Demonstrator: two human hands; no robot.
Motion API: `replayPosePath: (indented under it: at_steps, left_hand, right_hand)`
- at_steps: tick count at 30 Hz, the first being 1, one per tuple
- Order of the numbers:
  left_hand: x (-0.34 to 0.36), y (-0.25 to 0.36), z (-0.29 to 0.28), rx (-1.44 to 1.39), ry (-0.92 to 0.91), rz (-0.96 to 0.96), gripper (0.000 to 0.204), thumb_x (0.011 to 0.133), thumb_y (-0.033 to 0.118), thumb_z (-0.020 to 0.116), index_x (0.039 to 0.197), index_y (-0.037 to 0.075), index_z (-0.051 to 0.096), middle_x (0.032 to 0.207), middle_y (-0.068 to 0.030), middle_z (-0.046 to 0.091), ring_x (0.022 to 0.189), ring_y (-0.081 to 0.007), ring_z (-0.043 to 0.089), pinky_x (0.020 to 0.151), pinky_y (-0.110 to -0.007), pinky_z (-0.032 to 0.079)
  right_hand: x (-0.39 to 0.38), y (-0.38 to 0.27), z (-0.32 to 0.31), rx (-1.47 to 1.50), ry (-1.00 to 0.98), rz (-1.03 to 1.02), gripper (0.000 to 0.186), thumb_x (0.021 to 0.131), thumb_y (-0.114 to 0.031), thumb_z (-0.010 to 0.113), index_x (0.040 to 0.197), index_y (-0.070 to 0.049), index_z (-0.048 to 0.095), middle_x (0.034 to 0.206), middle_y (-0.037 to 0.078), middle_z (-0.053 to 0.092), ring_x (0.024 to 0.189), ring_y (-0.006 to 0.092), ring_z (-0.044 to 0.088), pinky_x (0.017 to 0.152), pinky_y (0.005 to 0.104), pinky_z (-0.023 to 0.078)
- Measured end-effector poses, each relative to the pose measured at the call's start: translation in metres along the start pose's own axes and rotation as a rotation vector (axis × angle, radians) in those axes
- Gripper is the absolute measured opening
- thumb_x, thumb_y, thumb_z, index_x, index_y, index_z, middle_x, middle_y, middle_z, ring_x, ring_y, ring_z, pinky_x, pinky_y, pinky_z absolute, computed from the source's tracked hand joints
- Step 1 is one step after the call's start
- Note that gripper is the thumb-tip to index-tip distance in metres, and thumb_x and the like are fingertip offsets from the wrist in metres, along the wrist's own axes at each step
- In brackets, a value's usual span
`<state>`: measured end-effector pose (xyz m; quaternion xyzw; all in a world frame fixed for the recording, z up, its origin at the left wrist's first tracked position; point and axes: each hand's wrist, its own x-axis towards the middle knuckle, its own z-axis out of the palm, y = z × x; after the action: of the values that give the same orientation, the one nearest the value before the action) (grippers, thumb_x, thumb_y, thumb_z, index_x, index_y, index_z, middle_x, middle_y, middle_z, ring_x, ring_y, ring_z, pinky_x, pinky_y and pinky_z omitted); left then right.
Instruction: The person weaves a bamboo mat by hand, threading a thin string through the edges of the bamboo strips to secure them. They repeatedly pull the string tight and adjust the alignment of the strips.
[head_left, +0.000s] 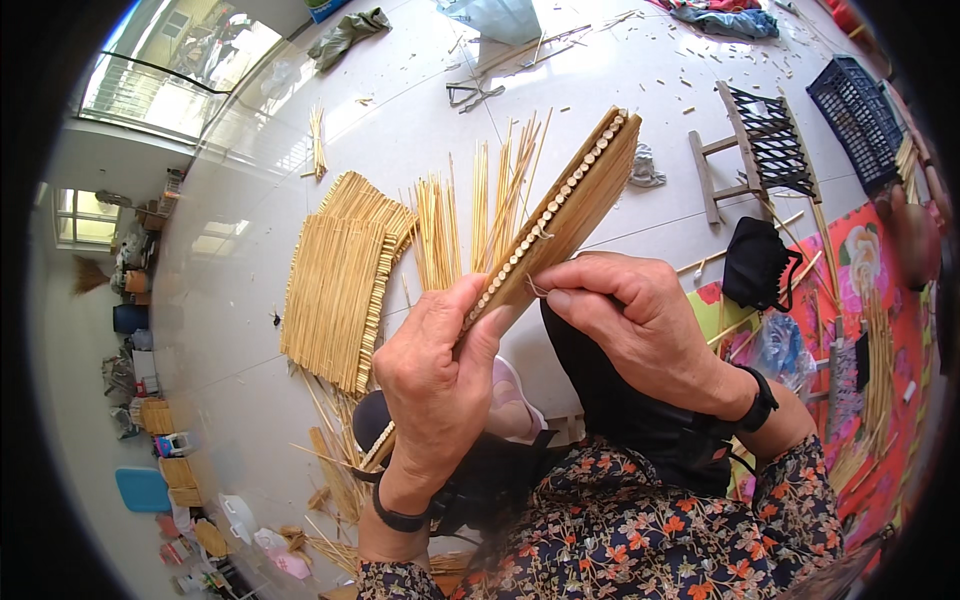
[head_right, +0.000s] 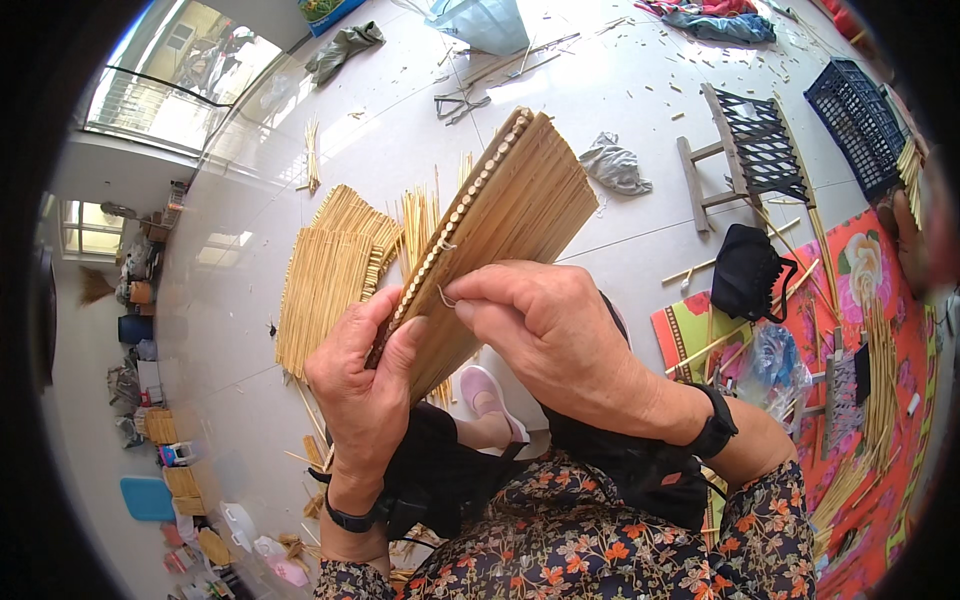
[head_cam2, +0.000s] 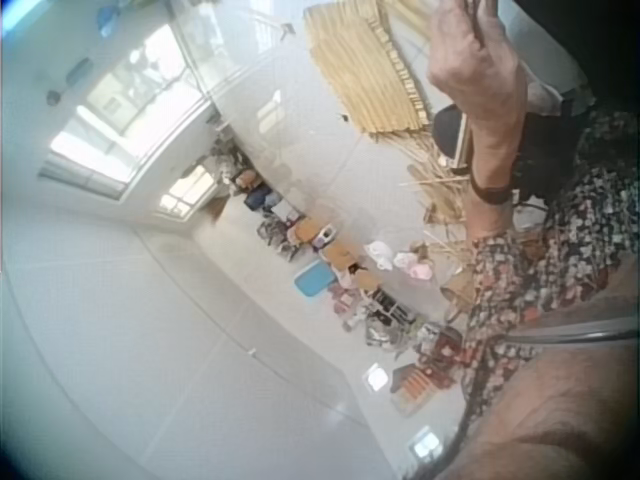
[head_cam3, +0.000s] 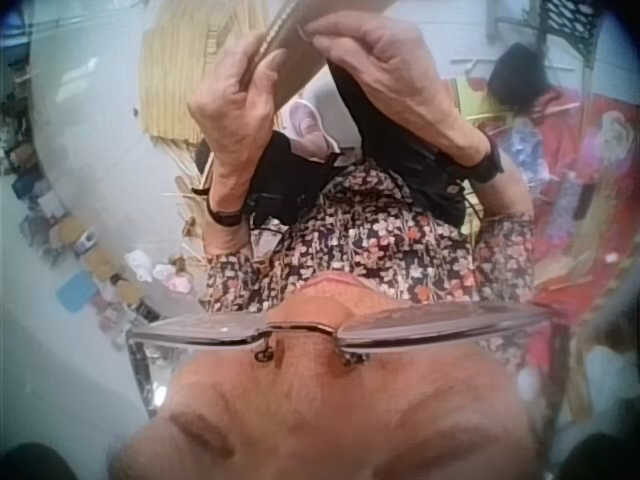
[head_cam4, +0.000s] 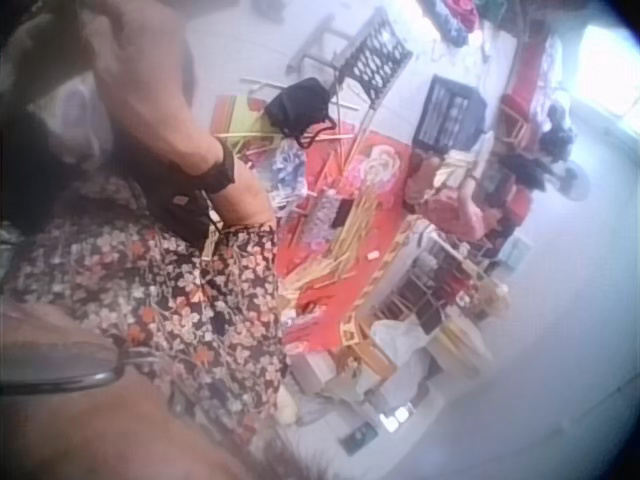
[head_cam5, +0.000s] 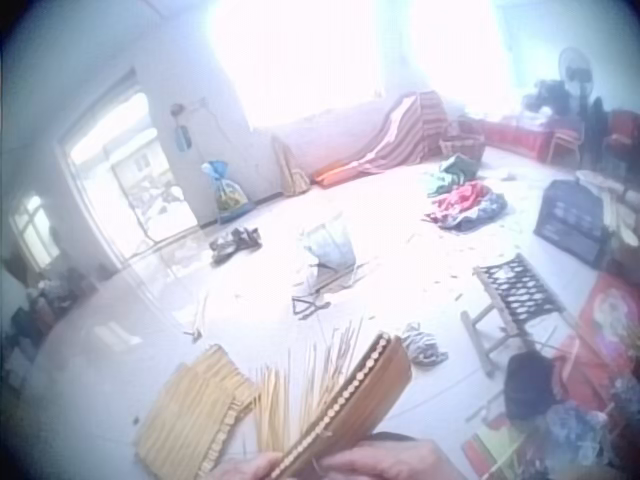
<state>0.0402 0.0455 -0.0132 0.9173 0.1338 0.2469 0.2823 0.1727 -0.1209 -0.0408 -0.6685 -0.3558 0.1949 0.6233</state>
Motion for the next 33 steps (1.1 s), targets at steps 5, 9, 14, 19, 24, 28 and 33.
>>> replayPosePath:
  at_steps: [5,9,14,19,24,28,33]
  left_hand:
    - [0.000,0.000,0.000,0.002,0.001,0.007,0.030,0.094,0.005,0.084,0.123,0.000,0.076,0.096,-0.0158,0.076,0.080,-0.0298,0.076,0.069,-0.038,0.058]
    - [0.000,0.003,-0.001,0.018,0.005,0.028,0.032,0.092,0.005,0.084,0.123,0.001,0.076,0.095,-0.0159,0.076,0.080,-0.0308,0.076,0.070,-0.038,0.059]
    - [-0.009,0.008,0.003,0.046,0.026,0.108,0.035,0.088,0.003,0.086,0.122,0.001,0.075,0.093,-0.0158,0.075,0.078,-0.0329,0.074,0.069,-0.041,0.057]
    - [-0.034,0.020,0.009,0.116,0.039,0.201,0.039,0.086,0.004,0.087,0.123,0.000,0.074,0.093,-0.0143,0.075,0.074,-0.0314,0.071,0.065,-0.042,0.055]
    - [-0.066,0.037,0.003,0.161,0.033,0.329,0.033,0.091,0.010,0.086,0.119,-0.004,0.076,0.101,-0.0152,0.078,0.086,-0.0278,0.078,0.070,-0.036,0.059]
    - [-0.086,0.039,-0.010,0.099,-0.020,0.361,0.049,0.090,0.011,0.090,0.131,-0.007,0.071,0.110,-0.0198,0.079,0.089,-0.0330,0.077,0.075,-0.040,0.062]
    - [-0.100,0.039,-0.009,0.116,0.021,0.417,0.028,0.094,0.009,0.077,0.120,-0.004,0.078,0.111,-0.0198,0.079,0.099,-0.0312,0.081,0.077,-0.034,0.063]
  right_hand:
    - [0.000,0.000,0.001,0.001,0.008,-0.003,0.017,0.102,-0.003,0.070,0.114,0.006,0.078,0.096,0.012,0.081,0.087,0.0144,0.075,0.078,0.0292,0.059]
    - [-0.001,-0.003,0.001,-0.017,0.015,0.017,0.016,0.102,-0.003,0.071,0.113,0.006,0.078,0.096,0.013,0.081,0.087,0.0155,0.075,0.079,0.0293,0.059]
    - [-0.008,-0.006,0.003,-0.094,0.051,-0.068,0.013,0.098,-0.005,0.072,0.107,0.002,0.077,0.091,0.021,0.075,0.080,0.0364,0.076,0.070,0.0390,0.059]
    - [-0.038,-0.001,0.001,0.096,0.008,0.045,0.013,0.101,-0.004,0.072,0.112,0.002,0.078,0.088,0.012,0.076,0.075,0.0205,0.073,0.067,0.0346,0.056]
    - [-0.089,0.009,-0.016,0.700,-0.157,0.499,0.015,0.104,-0.002,0.070,0.114,0.001,0.080,0.095,0.005,0.079,0.072,0.0062,0.065,0.060,0.0240,0.049]
    - [-0.114,0.001,-0.009,0.866,-0.176,0.542,0.020,0.104,-0.003,0.069,0.122,0.000,0.079,0.093,0.006,0.080,0.068,0.0059,0.064,0.059,0.0237,0.049]
    - [-0.131,0.005,-0.010,0.461,-0.163,0.115,0.017,0.103,0.000,0.070,0.118,0.003,0.078,0.087,0.005,0.078,0.068,0.0085,0.068,0.058,0.0244,0.050]
